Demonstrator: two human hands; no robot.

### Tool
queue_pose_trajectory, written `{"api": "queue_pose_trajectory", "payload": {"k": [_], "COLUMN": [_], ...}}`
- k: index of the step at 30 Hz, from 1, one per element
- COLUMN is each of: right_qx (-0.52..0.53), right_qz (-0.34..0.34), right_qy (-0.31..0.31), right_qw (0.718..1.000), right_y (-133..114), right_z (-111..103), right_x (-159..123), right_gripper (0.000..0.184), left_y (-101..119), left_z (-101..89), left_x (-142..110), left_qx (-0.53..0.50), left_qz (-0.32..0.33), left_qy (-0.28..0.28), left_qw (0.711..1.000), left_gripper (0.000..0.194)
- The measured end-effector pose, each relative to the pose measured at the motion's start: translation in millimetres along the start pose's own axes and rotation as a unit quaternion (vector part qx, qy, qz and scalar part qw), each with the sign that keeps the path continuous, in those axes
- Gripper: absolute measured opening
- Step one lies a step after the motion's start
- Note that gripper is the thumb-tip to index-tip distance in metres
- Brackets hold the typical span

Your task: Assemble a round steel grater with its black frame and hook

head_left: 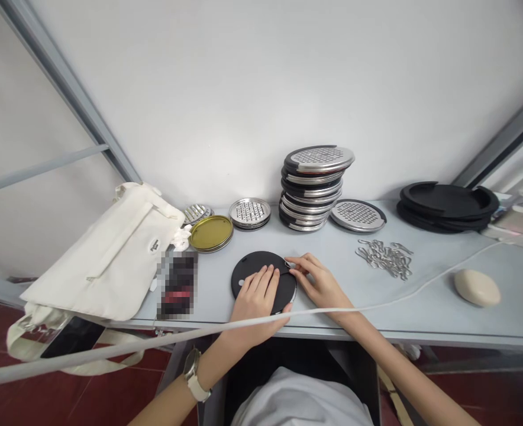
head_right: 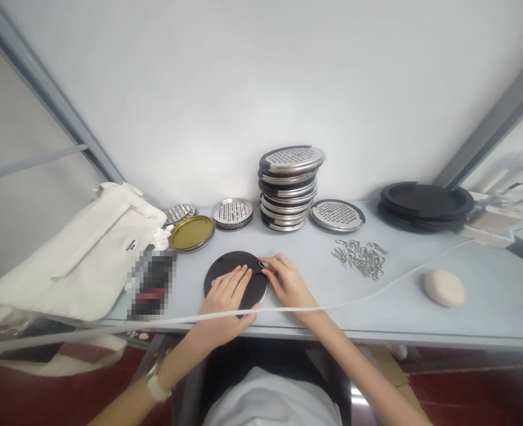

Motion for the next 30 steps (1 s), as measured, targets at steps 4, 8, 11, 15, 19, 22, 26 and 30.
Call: {"api": "queue_pose_trajectory", "payload": {"k": [4,8,11,15,19,22,26,30], "right_qx": [0.001,0.001,0.000,-0.006,-0.007,-0.008,-0.005,-0.003], "right_qz": [0.011,0.013,0.011,0.014,0.006,0.002,0.006,0.013], "right_qy": [0.004,0.007,0.011,0.011,0.018,0.019,0.018,0.015], "right_qw": [1.000,1.000,1.000,1.000,1.000,1.000,1.000,1.000], "right_y": [0.5,3.2,3.9,3.0,0.7,-0.3,0.4,1.7], "right_z": [-0.6,0.1,0.3,-0.3,-1.7,-1.7,-1.2,-1.1], "right_x": [-0.7,-0.7,-0.4,-0.3,-0.2,0.0,-0.1,-0.4], "right_gripper": [0.028,0.030,0.029,0.025,0.023,0.023,0.023,0.024], "left_y": [-0.2,-0.4,-0.3,-0.3,0.0,0.0,-0.5,-0.4], "left_z": [0.2,0.3,0.4,-0.1,-0.8,-1.1,-0.7,0.0], "left_x": [-0.3,-0.1,0.2,-0.1,-0.5,0.0,0.3,-0.5], "left_qx": [0.002,0.004,0.005,0.002,0.006,0.007,0.002,0.002], "left_qz": [-0.001,-0.001,0.000,-0.005,-0.004,-0.004,-0.011,-0.007], "left_qy": [0.001,0.000,-0.002,-0.006,-0.015,-0.018,-0.013,-0.011], "left_qw": [1.000,1.000,1.000,1.000,1.000,1.000,1.000,1.000], "left_gripper": [0.056,0.056,0.056,0.056,0.056,0.056,0.056,0.056]}}
Point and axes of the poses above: each hand's wrist, its own x-axis towards the middle knuckle, its own z-axis out of the palm, y = z × x, the point moved 4 cm from there along x, towards the middle knuckle, and after that the axes turned 11 degrees about x, right-handed, at the moved point
